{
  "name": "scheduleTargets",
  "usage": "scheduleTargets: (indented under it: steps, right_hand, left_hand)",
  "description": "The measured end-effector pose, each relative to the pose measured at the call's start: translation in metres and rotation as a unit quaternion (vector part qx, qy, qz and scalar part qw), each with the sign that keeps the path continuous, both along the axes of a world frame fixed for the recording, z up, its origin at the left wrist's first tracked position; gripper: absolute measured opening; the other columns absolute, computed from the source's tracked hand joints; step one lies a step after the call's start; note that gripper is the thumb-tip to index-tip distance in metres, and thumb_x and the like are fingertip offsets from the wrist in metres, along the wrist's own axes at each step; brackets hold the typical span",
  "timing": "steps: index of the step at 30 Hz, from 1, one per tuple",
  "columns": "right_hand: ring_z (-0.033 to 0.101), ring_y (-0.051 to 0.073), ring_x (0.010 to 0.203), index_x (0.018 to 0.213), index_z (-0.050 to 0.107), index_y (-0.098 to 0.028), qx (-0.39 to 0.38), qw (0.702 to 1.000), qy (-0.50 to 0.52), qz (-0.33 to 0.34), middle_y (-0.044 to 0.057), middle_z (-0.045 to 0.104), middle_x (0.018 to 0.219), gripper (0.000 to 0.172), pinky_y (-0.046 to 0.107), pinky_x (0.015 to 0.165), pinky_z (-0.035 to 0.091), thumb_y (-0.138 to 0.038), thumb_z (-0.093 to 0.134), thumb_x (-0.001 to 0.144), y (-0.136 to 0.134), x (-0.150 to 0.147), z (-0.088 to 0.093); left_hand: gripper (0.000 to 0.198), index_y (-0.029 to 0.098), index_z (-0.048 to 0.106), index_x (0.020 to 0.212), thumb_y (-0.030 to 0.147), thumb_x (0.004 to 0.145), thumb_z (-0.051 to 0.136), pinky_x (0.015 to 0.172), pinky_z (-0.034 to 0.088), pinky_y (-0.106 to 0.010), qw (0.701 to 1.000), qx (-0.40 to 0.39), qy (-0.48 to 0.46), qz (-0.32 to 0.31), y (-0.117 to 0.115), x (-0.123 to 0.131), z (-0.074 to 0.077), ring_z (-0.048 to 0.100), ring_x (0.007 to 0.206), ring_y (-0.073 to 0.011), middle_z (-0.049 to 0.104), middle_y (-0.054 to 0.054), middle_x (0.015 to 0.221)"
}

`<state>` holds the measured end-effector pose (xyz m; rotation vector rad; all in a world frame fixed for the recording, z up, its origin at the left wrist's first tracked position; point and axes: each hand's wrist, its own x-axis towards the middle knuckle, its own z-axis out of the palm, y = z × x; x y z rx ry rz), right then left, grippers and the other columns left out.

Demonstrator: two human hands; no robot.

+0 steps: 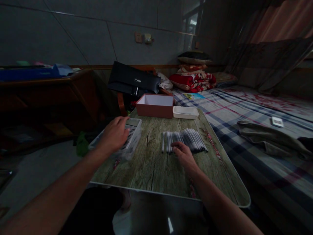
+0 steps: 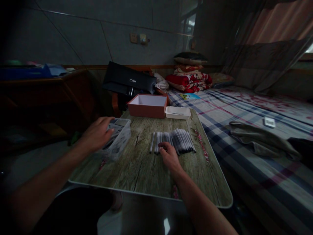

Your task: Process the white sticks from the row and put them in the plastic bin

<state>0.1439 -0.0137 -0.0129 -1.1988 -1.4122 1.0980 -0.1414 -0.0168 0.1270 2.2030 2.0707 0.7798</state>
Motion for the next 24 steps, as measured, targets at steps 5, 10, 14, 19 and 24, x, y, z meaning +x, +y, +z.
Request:
scheduleTargets:
  steps: [5, 10, 14, 19, 24]
  right_hand:
    - [0.051, 0.016, 0.066, 0.092, 0.066, -0.016, 0.006, 1.000, -0.004, -0.008, 0.002, 0.061, 0.074, 0.027, 0.027, 0.060, 0.039, -0.032, 0.054, 0.074, -0.002, 0.001, 0.008]
    - [0.050, 0.015, 0.064, 0.090, 0.066, -0.016, 0.013, 1.000, -0.007, -0.009, 0.002, 0.061, 0.073, 0.024, 0.026, 0.058, 0.038, -0.030, 0.054, 0.074, -0.003, 0.000, 0.009]
    - [0.051, 0.015, 0.064, 0.092, 0.066, -0.016, 0.014, 1.000, -0.006, -0.005, 0.002, 0.061, 0.074, 0.025, 0.026, 0.058, 0.038, -0.030, 0.054, 0.075, -0.003, 0.001, 0.006]
    - [0.051, 0.015, 0.065, 0.093, 0.066, -0.016, 0.017, 1.000, -0.019, -0.002, 0.002, 0.061, 0.075, 0.025, 0.026, 0.059, 0.039, -0.029, 0.053, 0.077, -0.004, 0.000, 0.005]
    - [0.056, 0.017, 0.075, 0.094, 0.064, -0.016, 0.025, 1.000, -0.014, 0.008, 0.005, 0.065, 0.085, 0.022, 0.028, 0.068, 0.043, -0.030, 0.054, 0.080, -0.004, -0.002, 0.000]
  left_hand:
    - [0.020, 0.022, 0.066, 0.097, 0.024, 0.083, 0.052, 0.096, 0.041, -0.039, 0.978, -0.021, -0.139, -0.156, -0.019, 0.069, -0.033, 0.059, 0.099, -0.0256, 0.064, -0.008, 0.101]
    - [0.009, 0.021, 0.063, 0.083, 0.016, 0.075, 0.060, 0.089, 0.042, -0.035, 0.975, -0.120, -0.153, -0.110, 0.012, 0.108, -0.099, 0.061, 0.091, -0.0247, 0.065, -0.007, 0.087]
    - [0.017, 0.019, 0.060, 0.092, 0.022, 0.076, 0.063, 0.087, 0.042, -0.036, 0.981, -0.149, -0.111, -0.046, 0.033, 0.121, -0.125, 0.062, 0.096, -0.0272, 0.068, -0.011, 0.092]
    - [0.032, 0.020, 0.060, 0.100, 0.014, 0.069, 0.064, 0.084, 0.042, -0.033, 0.984, -0.163, -0.072, -0.010, 0.041, 0.122, -0.126, 0.063, 0.099, -0.0267, 0.070, -0.012, 0.099]
    - [0.039, 0.016, 0.061, 0.102, 0.013, 0.064, 0.062, 0.068, 0.043, -0.030, 0.962, -0.212, -0.173, -0.009, 0.040, 0.111, -0.122, 0.064, 0.078, -0.0231, 0.069, -0.008, 0.083]
